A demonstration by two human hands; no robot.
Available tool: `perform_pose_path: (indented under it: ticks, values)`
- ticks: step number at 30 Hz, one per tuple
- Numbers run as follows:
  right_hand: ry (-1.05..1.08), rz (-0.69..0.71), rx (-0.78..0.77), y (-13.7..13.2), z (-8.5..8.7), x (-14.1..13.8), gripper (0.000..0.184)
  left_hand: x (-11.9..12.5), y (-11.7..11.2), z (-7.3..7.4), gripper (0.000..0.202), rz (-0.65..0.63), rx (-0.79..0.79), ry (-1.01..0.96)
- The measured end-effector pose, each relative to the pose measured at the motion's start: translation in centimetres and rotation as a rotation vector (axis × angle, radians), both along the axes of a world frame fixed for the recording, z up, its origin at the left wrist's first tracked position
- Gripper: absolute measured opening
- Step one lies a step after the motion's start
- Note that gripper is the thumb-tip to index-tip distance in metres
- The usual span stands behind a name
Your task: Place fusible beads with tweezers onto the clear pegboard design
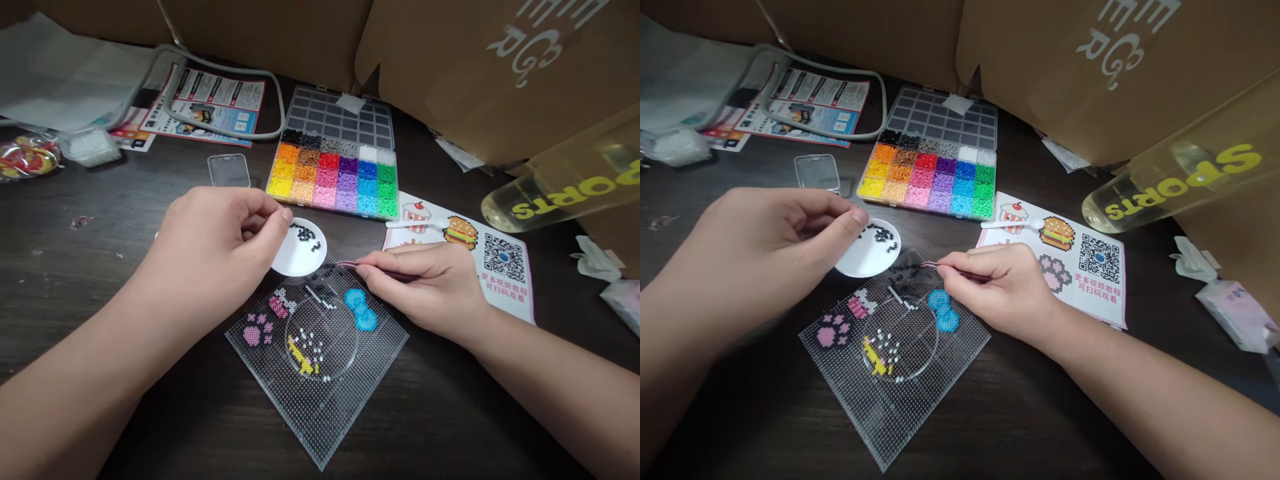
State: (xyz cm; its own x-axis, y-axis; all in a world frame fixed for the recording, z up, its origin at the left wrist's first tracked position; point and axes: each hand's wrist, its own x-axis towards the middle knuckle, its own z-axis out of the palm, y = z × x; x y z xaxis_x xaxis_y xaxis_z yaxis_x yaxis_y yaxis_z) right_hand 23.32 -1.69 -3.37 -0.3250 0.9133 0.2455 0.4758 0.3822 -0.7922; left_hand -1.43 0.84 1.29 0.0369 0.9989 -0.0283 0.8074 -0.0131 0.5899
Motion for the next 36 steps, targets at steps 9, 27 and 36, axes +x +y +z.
perform_pose_path:
  ticks: [9,27,36]
  values:
    - [-0.007,0.041,0.007,0.5,-0.1,0.7,0.023,0.0,-0.3,-0.1,0.028,0.007,-0.011,-0.006]
    - [-0.036,0.119,0.094,0.9,-0.3,1.2,0.024,0.2,-0.2,-0.1,0.028,-0.011,-0.006,-0.015]
    - [-0.074,0.122,0.132,0.8,-0.4,1.0,0.019,0.3,-0.2,-0.3,0.025,-0.028,-0.025,-0.015]
